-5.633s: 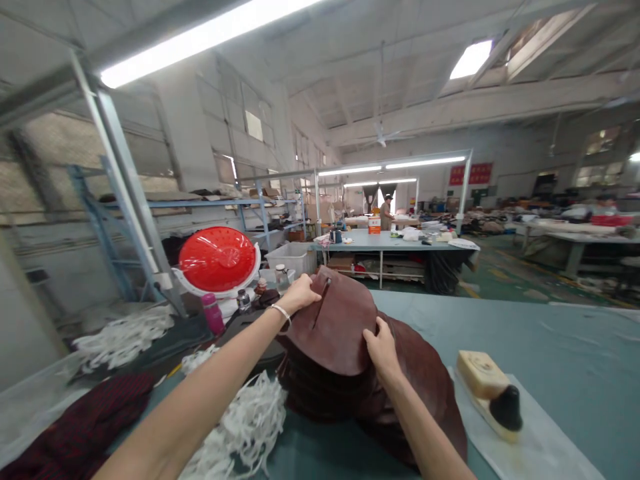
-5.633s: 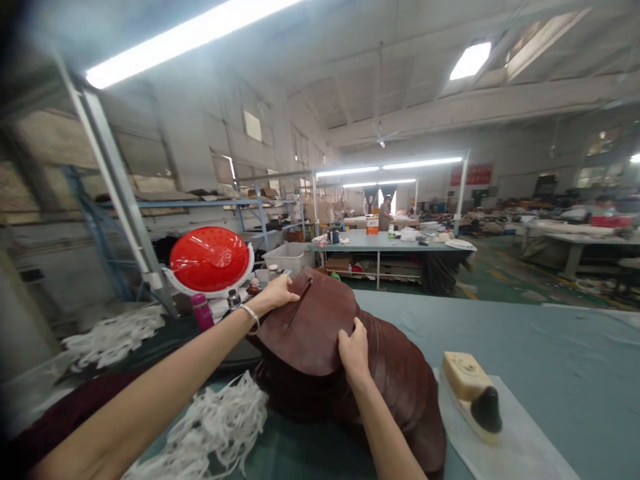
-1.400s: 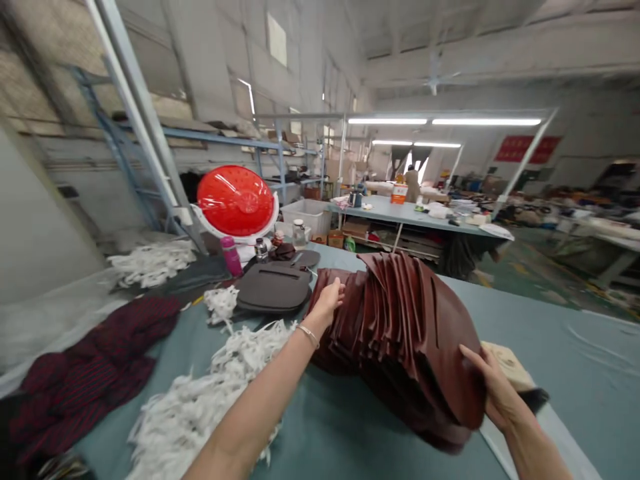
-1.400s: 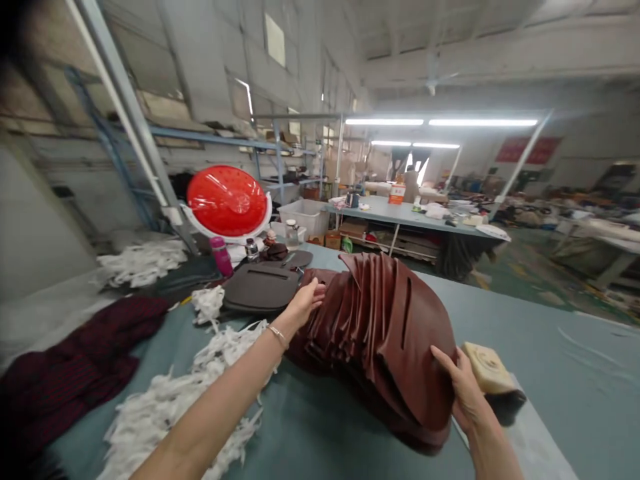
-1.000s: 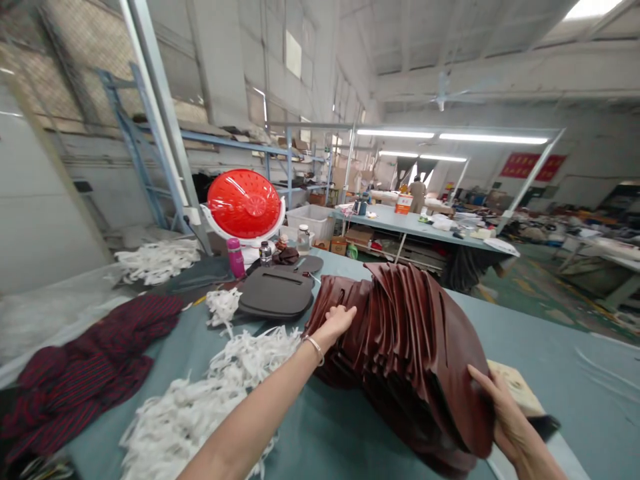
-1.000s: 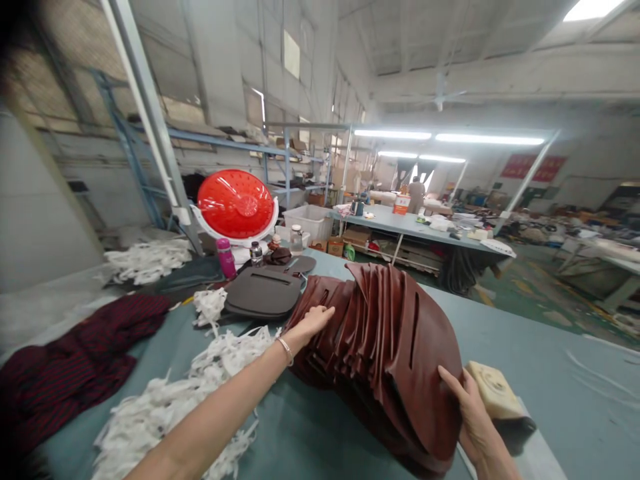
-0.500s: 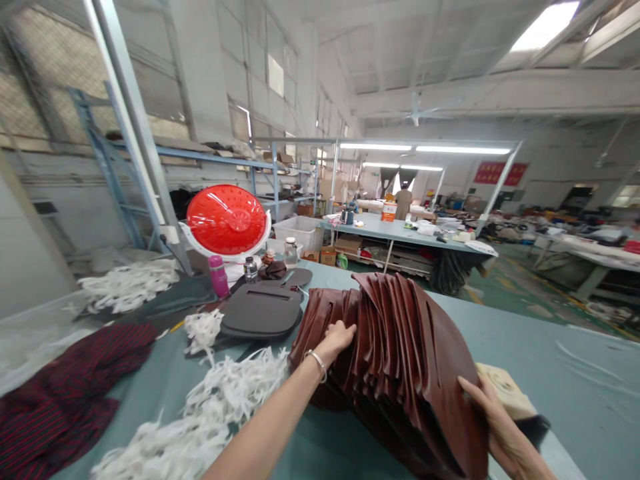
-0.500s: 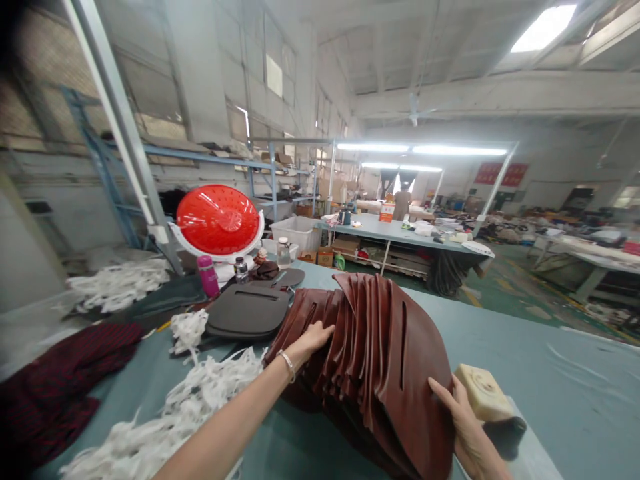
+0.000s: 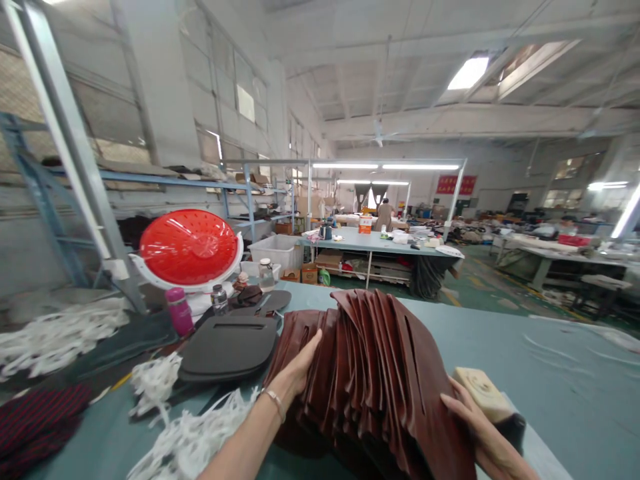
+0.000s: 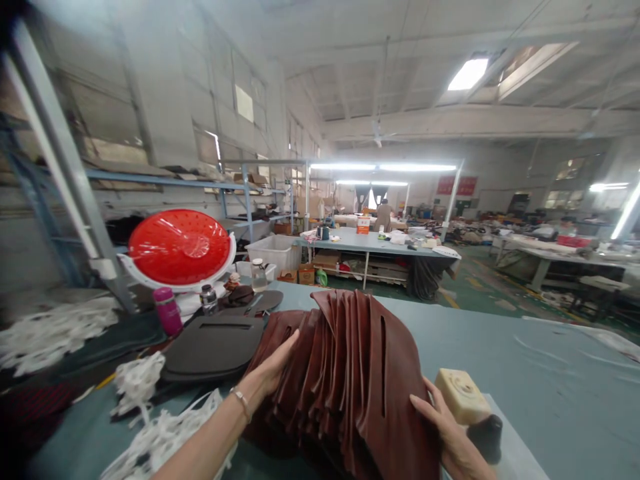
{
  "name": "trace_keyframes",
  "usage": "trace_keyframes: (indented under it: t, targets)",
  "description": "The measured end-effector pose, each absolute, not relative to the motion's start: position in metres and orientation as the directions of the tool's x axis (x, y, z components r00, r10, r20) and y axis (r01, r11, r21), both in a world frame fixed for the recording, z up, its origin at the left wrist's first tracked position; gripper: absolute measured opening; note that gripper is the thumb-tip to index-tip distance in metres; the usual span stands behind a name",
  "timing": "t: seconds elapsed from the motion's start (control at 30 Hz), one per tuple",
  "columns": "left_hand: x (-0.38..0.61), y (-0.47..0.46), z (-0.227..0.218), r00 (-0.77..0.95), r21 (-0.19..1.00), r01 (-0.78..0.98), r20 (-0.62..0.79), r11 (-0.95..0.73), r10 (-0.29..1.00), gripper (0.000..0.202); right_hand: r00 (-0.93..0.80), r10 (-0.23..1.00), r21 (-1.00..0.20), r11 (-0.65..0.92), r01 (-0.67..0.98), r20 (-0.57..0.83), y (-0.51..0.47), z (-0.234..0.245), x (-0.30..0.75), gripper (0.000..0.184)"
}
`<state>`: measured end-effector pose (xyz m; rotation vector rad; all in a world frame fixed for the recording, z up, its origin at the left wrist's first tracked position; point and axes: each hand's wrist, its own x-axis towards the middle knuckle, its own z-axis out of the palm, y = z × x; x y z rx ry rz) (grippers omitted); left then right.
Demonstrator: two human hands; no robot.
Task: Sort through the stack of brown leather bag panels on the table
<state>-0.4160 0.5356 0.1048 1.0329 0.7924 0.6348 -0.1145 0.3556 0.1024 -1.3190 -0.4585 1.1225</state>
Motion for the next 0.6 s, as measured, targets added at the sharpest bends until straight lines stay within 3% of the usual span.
trace_keyframes:
  t: [0.2,0.6]
  targets:
    - [-0.404,0.536,0.091,0.662,0.750,-0.325,-0.255,0.576,0.705,0.069,0.442,0.816,-0.889,-0.178,-0.423,-0.373,0.357,0.102,-0.115,0.084]
    - [-0.387,0.527,0.101,0.683,0.715,-0.395,-0.191,0.577,0.705,0.069,0.445,0.803,-0.884,-0.202,-0.423,-0.396,0.361,0.068,-0.081,0.076]
